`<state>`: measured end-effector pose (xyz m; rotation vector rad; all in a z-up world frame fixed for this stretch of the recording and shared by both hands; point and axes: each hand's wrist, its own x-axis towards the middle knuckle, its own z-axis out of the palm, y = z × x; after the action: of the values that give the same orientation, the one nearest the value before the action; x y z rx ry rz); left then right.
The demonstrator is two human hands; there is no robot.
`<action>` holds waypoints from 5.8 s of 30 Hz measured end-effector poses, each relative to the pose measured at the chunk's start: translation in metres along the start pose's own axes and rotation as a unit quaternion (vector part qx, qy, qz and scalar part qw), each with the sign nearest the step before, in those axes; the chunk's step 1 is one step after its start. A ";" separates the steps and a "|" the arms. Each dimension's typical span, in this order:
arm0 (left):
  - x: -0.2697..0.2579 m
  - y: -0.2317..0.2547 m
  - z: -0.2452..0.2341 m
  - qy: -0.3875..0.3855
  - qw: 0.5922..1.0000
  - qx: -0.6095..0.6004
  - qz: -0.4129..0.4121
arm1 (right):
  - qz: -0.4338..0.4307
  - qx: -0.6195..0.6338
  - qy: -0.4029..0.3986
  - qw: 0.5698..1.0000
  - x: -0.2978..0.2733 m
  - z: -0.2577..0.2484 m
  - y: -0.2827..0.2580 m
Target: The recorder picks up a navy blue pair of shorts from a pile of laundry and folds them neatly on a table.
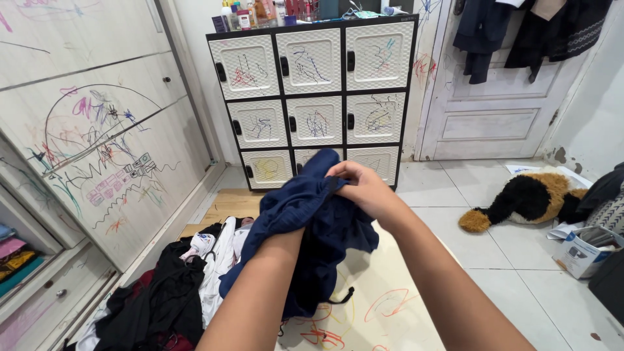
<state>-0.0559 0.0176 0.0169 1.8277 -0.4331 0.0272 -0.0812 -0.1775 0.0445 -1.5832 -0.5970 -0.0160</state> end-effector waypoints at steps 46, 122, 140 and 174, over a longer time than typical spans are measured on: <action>0.058 -0.066 -0.120 0.180 0.973 0.055 -0.133 | 0.169 0.272 0.204 0.925 0.025 -0.146 0.003; 0.048 0.138 0.016 -0.110 0.934 -0.340 0.022 | 0.269 -0.232 0.159 0.921 0.097 -0.044 0.124; 0.040 0.097 0.005 0.003 0.985 -0.168 -0.029 | 0.167 0.187 0.188 0.950 0.062 -0.056 -0.002; 0.059 0.071 -0.018 0.113 0.873 -0.474 -0.034 | 0.107 0.376 0.124 0.912 0.061 -0.064 0.016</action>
<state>-0.0189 0.0009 0.1025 0.8479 -0.1531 -0.0195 -0.0009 -0.2153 0.0590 -0.8623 -0.1789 0.1597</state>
